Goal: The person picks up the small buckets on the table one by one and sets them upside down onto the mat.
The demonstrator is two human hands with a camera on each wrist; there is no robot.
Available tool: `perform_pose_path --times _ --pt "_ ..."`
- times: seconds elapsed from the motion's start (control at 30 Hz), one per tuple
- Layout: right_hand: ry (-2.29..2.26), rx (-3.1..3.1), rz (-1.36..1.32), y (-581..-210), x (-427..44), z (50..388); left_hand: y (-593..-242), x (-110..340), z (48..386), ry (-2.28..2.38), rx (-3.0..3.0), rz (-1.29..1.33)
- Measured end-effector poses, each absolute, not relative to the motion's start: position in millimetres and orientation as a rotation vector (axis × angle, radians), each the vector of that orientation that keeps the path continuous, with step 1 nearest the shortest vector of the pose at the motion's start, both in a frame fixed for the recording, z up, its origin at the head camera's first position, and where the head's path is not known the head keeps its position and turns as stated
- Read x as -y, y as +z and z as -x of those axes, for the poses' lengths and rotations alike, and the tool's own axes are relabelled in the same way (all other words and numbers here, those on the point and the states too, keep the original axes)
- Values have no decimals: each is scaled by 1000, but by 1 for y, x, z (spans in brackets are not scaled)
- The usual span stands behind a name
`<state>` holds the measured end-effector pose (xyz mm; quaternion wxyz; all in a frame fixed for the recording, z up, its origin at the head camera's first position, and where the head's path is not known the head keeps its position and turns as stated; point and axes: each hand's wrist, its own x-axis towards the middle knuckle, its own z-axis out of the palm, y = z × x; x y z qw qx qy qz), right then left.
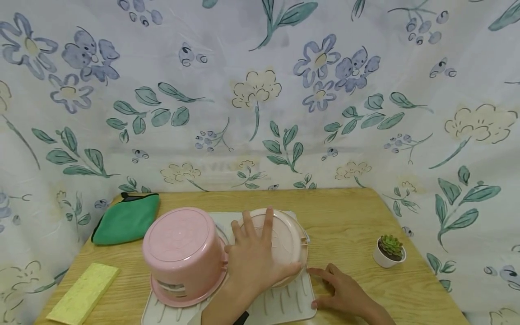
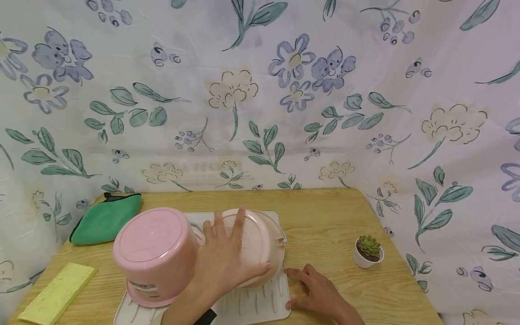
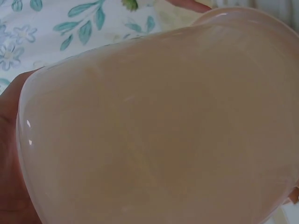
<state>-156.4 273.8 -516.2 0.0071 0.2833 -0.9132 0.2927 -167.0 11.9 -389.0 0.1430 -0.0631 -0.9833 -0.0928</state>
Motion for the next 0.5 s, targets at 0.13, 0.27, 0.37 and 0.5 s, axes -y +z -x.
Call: perform_pose_path --times 0.13,0.27,0.37,0.5 --pt "918 2854 -887 -515 -274 157 -388 -16 170 -249 2847 178" --pt "924 2865 -885 -516 -273 157 -386 -18 174 -225 2864 180" --pt "921 2875 -886 -516 -274 157 -386 -19 177 -230 2880 184" --pt "915 2876 -895 -517 -274 157 -385 -21 181 -227 2900 182"
